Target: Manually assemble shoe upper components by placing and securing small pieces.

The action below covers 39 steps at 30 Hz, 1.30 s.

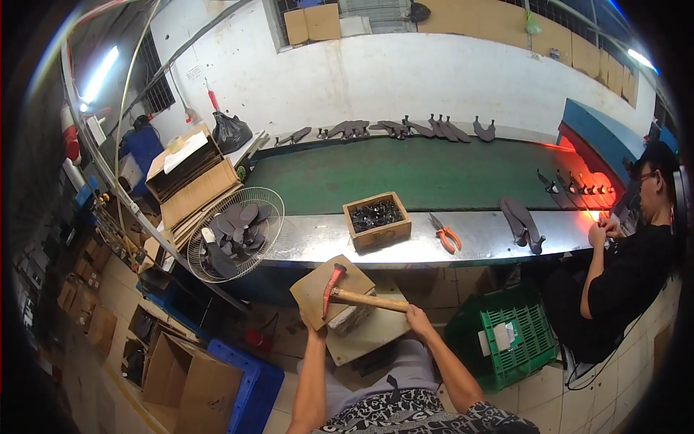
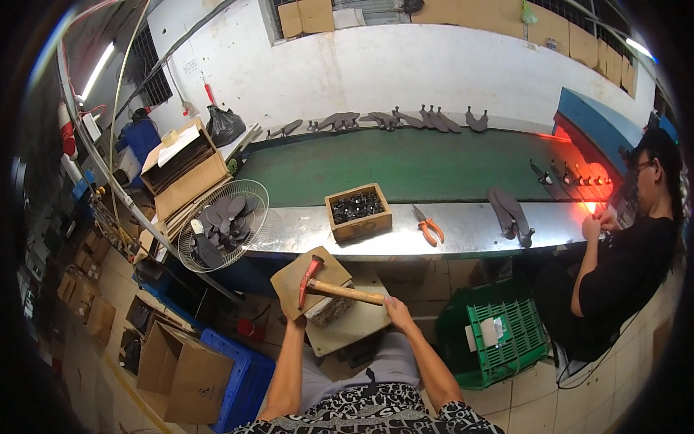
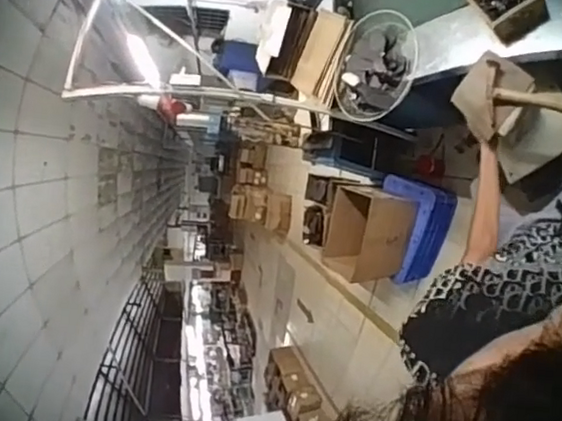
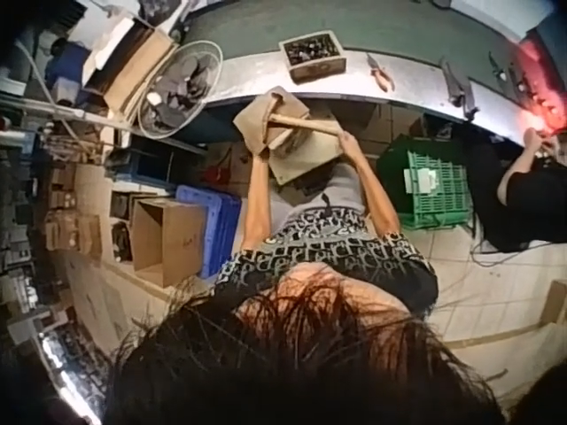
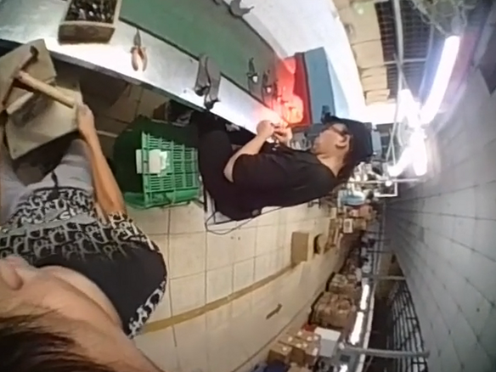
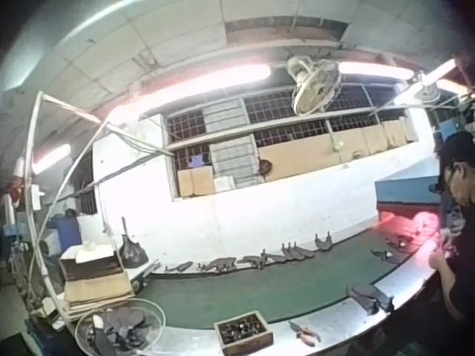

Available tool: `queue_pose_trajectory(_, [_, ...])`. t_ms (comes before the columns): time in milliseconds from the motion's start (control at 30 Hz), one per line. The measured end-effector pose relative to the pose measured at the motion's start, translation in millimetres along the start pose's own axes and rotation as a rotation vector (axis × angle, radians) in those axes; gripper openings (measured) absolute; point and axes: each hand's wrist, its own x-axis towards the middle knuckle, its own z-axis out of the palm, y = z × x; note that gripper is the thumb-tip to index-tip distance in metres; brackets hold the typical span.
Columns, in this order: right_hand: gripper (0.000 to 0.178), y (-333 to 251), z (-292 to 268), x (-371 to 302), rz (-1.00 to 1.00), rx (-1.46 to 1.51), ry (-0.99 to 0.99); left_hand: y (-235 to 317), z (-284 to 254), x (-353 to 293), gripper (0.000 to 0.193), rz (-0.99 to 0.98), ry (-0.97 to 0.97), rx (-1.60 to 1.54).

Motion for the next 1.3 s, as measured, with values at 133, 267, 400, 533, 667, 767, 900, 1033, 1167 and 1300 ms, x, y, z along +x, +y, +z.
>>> queue_pose_trajectory(133, [0.052, -8, -11, -2, -0.133, -0.031, -0.076, 22, 51, 38, 0.047, 0.001, -0.071, -0.076])
queue_pose_trajectory(267, [0.052, -2, -3, -8, -0.136, -0.011, -0.088, 64, 79, 81, 0.046, 0.038, -0.126, -0.14])
queue_pose_trajectory(400, [0.052, 22, -4, 3, -0.07, -0.052, -0.037, 80, 90, 96, 0.044, 0.039, -0.139, -0.21])
queue_pose_trajectory(533, [0.05, 20, 0, 7, -0.059, -0.064, -0.037, 85, 65, 100, 0.043, 0.017, -0.121, -0.249])
queue_pose_trajectory(667, [0.048, 14, 1, 3, -0.134, -0.097, -0.005, 94, 50, 105, 0.042, -0.003, -0.125, -0.288])
queue_pose_trajectory(767, [0.047, 8, -3, -2, -0.123, -0.103, -0.017, 107, 41, 108, 0.041, -0.007, -0.132, -0.317])
queue_pose_trajectory(900, [0.055, 38, -11, -2, -0.115, -0.164, 0.004, 104, 27, 83, 0.04, -0.104, -0.157, -0.342])
queue_pose_trajectory(1033, [0.063, 20, -2, 8, 0.143, 0.424, -0.228, 10, -28, 50, 0.039, -0.296, -0.17, -0.327])
queue_pose_trajectory(1167, [0.062, 76, -22, -59, 0.228, 0.395, 0.322, 21, -67, 8, 0.034, 0.016, 0.247, 0.704])
queue_pose_trajectory(1300, [0.039, 221, -27, -168, 0.578, -0.418, 0.424, 37, -176, -86, 0.028, -0.095, 0.296, 0.769])
